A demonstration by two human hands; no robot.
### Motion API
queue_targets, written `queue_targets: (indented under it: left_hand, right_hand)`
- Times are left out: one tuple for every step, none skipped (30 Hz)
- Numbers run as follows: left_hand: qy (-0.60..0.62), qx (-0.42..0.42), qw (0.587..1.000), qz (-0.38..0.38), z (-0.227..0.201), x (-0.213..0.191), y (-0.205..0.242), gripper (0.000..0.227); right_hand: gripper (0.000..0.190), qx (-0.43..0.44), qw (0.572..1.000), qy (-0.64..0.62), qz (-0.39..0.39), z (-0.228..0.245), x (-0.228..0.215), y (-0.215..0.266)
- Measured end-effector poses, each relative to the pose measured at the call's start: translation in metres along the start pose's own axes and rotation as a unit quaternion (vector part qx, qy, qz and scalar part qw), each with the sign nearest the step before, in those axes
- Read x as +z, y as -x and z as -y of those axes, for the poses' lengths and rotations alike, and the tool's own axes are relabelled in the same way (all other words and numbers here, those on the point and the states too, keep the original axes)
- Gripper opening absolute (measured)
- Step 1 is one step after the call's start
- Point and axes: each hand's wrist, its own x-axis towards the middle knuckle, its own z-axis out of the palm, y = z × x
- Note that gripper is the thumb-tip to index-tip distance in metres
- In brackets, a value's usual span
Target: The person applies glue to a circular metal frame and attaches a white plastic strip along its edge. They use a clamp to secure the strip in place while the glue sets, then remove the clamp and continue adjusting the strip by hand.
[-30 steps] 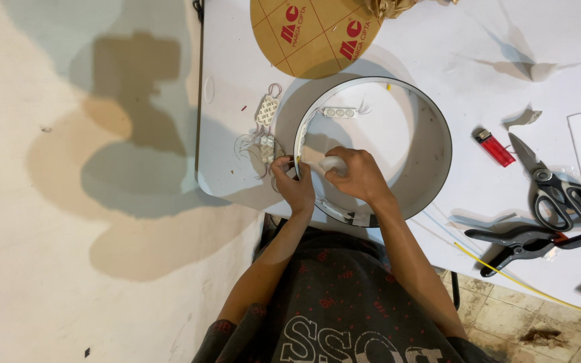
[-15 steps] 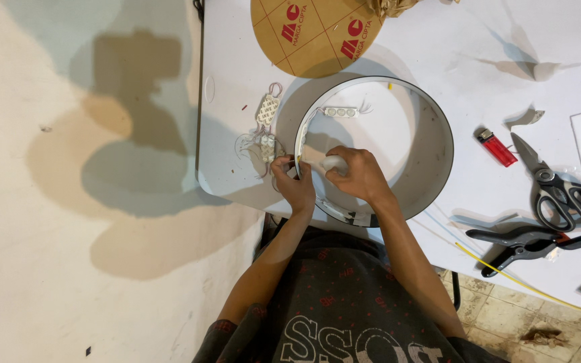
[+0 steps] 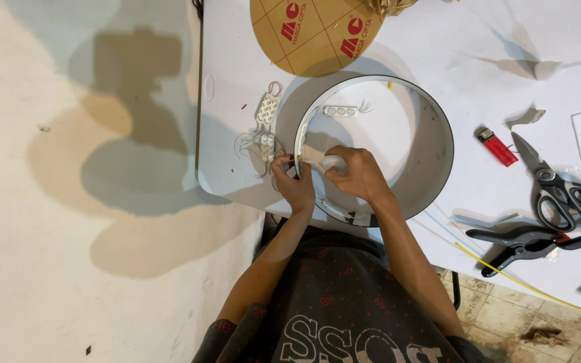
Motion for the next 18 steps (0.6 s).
queue_targets:
  left_hand:
    - [0.000, 0.000, 1.000, 0.000, -0.001, 0.000, 0.000, 0.031]
    - [0.003, 0.003, 1.000, -0.002, -0.002, 0.000, 0.001, 0.032]
    - [0.005, 0.005, 1.000, -0.003, -0.003, 0.000, 0.001, 0.034]
    - [0.006, 0.005, 1.000, -0.003, -0.001, 0.000, 0.001, 0.034]
    - [0.005, 0.007, 1.000, -0.004, 0.000, 0.000, 0.001, 0.034]
    - [0.004, 0.009, 1.000, -0.005, 0.002, 0.000, 0.001, 0.033]
    - [0.005, 0.009, 1.000, -0.005, 0.000, 0.000, 0.001, 0.033]
    - [0.000, 0.015, 1.000, -0.007, -0.001, 0.000, 0.001, 0.033]
    - [-0.005, 0.021, 1.000, -0.010, -0.002, 0.000, 0.001, 0.033]
    - [-0.005, 0.021, 1.000, -0.010, -0.004, -0.001, 0.002, 0.033]
    - [0.000, 0.015, 1.000, -0.010, -0.005, -0.001, 0.002, 0.033]
    - [0.006, 0.011, 1.000, -0.008, -0.007, -0.001, 0.002, 0.034]
    - [0.006, 0.011, 1.000, -0.008, -0.008, -0.001, 0.001, 0.034]
    - [0.001, 0.005, 1.000, -0.004, -0.009, -0.002, 0.002, 0.036]
    - [-0.003, -0.001, 1.000, 0.000, -0.009, -0.002, 0.003, 0.038]
    - [-0.003, 0.000, 1.000, 0.000, -0.011, -0.002, 0.003, 0.038]
    - [-0.003, -0.001, 1.000, 0.003, -0.012, -0.002, 0.002, 0.036]
    - [-0.002, -0.003, 1.000, 0.005, -0.013, -0.003, 0.003, 0.035]
  right_hand:
    - [0.030, 0.000, 1.000, 0.000, 0.000, 0.002, -0.001, -0.001]
    - [0.029, -0.002, 1.000, 0.002, 0.001, 0.004, -0.002, 0.000]
    - [0.028, -0.003, 1.000, 0.004, 0.003, 0.006, -0.003, 0.000]
    - [0.028, -0.003, 1.000, 0.004, 0.003, 0.007, -0.003, 0.000]
    - [0.028, -0.002, 1.000, 0.004, 0.005, 0.007, -0.003, 0.001]
    - [0.028, -0.001, 1.000, 0.004, 0.007, 0.008, -0.004, 0.000]
    - [0.028, -0.002, 1.000, 0.004, 0.007, 0.008, -0.004, 0.000]
    - [0.028, -0.004, 1.000, 0.006, 0.008, 0.008, -0.004, -0.001]
    - [0.027, -0.007, 1.000, 0.007, 0.009, 0.007, -0.003, -0.002]
    - [0.027, -0.007, 1.000, 0.007, 0.010, 0.006, -0.003, -0.002]
    - [0.028, -0.011, 1.000, 0.007, 0.011, 0.004, -0.003, -0.002]
    - [0.028, -0.017, 1.000, 0.007, 0.010, 0.003, -0.002, -0.003]
    - [0.028, -0.017, 1.000, 0.007, 0.010, 0.006, -0.003, -0.004]
    - [0.028, -0.019, 1.000, 0.008, 0.012, 0.008, -0.005, -0.004]
    - [0.029, -0.020, 1.000, 0.009, 0.013, 0.011, -0.006, -0.004]
    - [0.029, -0.020, 1.000, 0.009, 0.013, 0.011, -0.006, -0.004]
    - [0.029, -0.023, 1.000, 0.010, 0.013, 0.012, -0.007, -0.005]
    - [0.029, -0.026, 1.000, 0.011, 0.013, 0.012, -0.007, -0.004]
